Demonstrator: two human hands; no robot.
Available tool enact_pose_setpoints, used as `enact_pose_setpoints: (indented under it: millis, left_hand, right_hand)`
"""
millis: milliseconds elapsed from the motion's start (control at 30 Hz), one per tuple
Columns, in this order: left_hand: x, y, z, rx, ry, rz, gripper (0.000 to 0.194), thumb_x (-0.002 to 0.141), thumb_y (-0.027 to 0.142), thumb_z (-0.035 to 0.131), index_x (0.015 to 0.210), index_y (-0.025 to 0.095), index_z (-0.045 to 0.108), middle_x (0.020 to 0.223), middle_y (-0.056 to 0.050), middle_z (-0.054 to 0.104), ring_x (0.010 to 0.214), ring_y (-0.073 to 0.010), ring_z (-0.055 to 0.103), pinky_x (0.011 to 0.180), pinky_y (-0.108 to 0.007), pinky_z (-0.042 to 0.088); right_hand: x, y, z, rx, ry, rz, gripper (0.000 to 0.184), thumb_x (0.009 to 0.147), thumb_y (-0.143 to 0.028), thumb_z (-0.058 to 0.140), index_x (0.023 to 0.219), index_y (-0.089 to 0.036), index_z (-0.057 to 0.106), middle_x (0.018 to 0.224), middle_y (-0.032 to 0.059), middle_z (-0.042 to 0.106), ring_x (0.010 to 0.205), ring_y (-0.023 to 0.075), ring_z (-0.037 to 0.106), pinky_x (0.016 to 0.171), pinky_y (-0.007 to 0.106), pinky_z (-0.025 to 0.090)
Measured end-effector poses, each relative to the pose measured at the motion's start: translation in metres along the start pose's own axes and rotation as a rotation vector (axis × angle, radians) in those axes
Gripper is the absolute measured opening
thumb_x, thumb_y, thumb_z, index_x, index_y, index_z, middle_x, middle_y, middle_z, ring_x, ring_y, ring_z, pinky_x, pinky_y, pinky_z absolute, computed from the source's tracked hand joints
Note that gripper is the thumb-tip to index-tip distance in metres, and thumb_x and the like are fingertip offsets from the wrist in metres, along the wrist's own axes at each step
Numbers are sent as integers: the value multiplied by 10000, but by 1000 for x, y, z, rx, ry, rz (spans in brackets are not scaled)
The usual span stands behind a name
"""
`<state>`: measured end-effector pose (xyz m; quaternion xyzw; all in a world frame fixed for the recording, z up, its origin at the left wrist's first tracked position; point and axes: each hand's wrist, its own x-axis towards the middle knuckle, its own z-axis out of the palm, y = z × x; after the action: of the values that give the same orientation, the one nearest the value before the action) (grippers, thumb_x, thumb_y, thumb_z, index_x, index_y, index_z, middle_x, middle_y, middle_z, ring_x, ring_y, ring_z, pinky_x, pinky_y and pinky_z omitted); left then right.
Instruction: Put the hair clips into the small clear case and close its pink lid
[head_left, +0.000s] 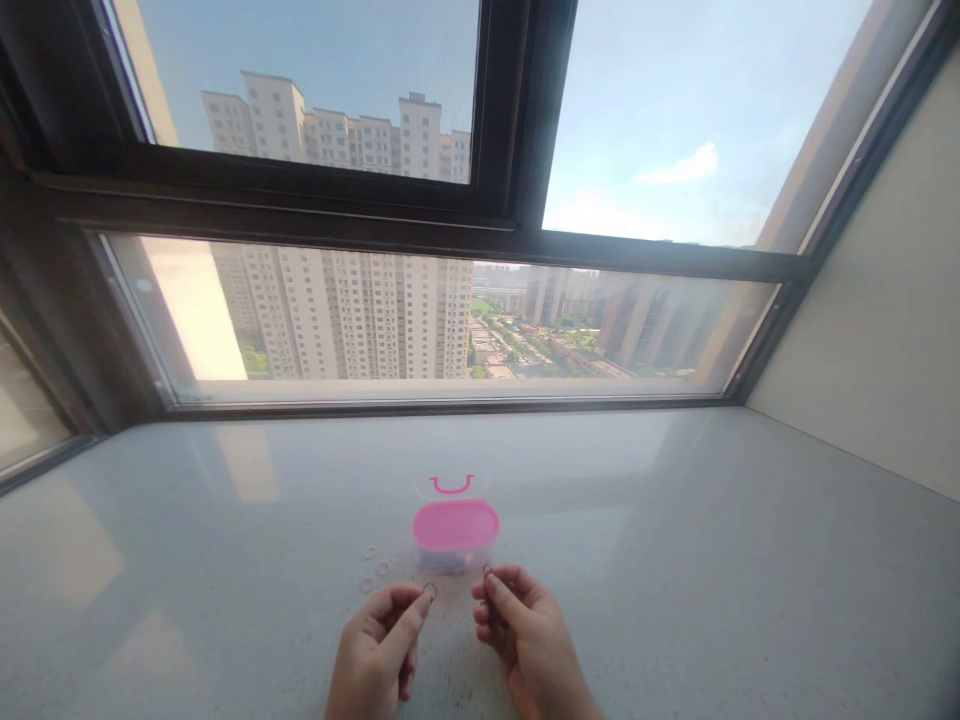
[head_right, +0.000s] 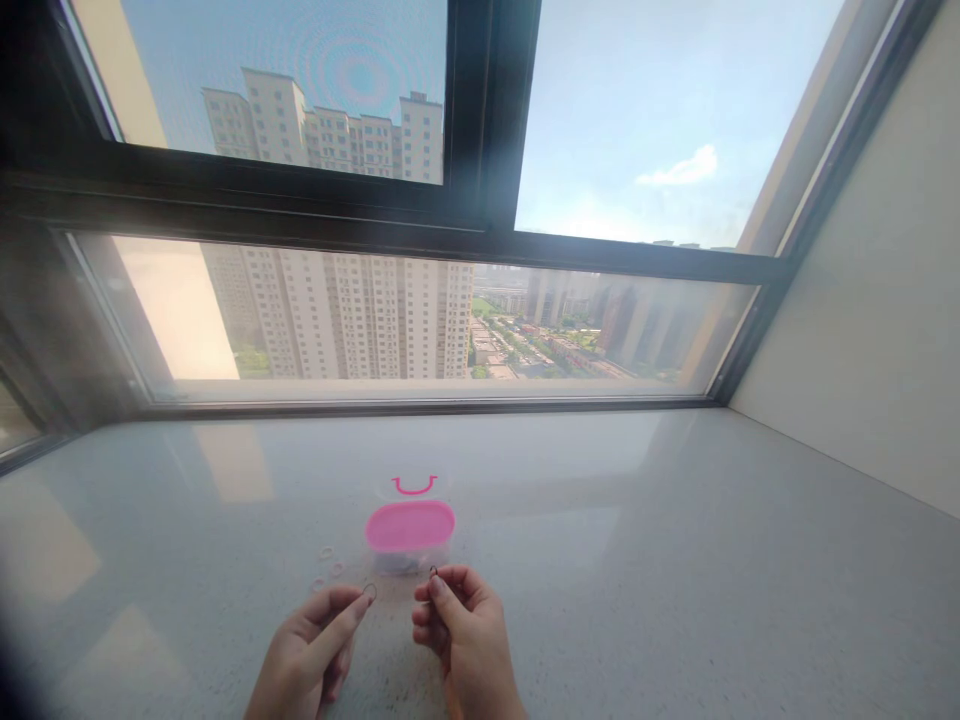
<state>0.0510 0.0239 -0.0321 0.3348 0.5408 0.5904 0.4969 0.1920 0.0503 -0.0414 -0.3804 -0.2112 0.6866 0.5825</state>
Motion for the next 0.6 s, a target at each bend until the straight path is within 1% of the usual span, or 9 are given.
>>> enact_pose_setpoints:
  millis: [133, 300, 400, 467, 533, 600]
  left_hand:
    - [0, -1, 1, -2, 1, 11, 352, 612, 480, 722, 671, 151, 612, 345, 98, 387, 293, -46, 272, 324, -172, 160]
    - [-1, 0, 1, 0, -12, 22, 341, 626, 471, 718, 667, 152, 606, 345, 102, 383, 297, -46, 272, 325, -163, 175]
    - [-1, 0, 1, 12, -13, 29, 331, 637, 467, 711, 669, 154, 609, 350, 105, 372, 314, -50, 268, 323, -164, 195]
    - [0, 0, 0, 22, -24, 27, 333, 641, 470, 707, 674, 152, 615, 354, 103, 373, 319, -53, 272, 319, -168, 201]
    - [1, 0, -1, 30, -42, 14, 336, 638, 474, 708, 685, 152, 623, 358, 99, 383, 318, -58, 281, 313, -174, 208]
    - [1, 0, -2, 36, -52, -2, 337, 631, 478, 712, 688, 157, 628, 359, 95, 397, 317, -65, 295, 309, -180, 222]
  right_hand:
    - [-5, -3, 1, -25, -43, 3, 351, 536, -344, 862, 715, -125, 655, 678, 56, 679, 509, 106, 581, 455, 200, 465]
    - [-7, -4, 2, -46, -66, -11, 325, 575, -350, 838, 734, -127, 663, 643, 41, 658, 468, 85, 535, 408, 172, 382]
    - [-8, -5, 3, -61, -70, -27, 336, 577, -358, 833, 747, -125, 661, 650, 44, 658, 461, 83, 531, 406, 174, 371]
    - [-8, -6, 3, -61, -57, -22, 339, 585, -364, 826, 755, -125, 654, 618, 35, 647, 437, 78, 517, 392, 170, 350]
    - [-9, -7, 2, -61, -51, -7, 328, 609, -376, 808, 750, -130, 643, 511, -9, 587, 363, 52, 441, 348, 158, 276]
    - [-10, -7, 2, -70, -64, 2, 316, 636, -389, 788, 740, -133, 634, 397, -70, 470, 293, 23, 305, 315, 158, 166]
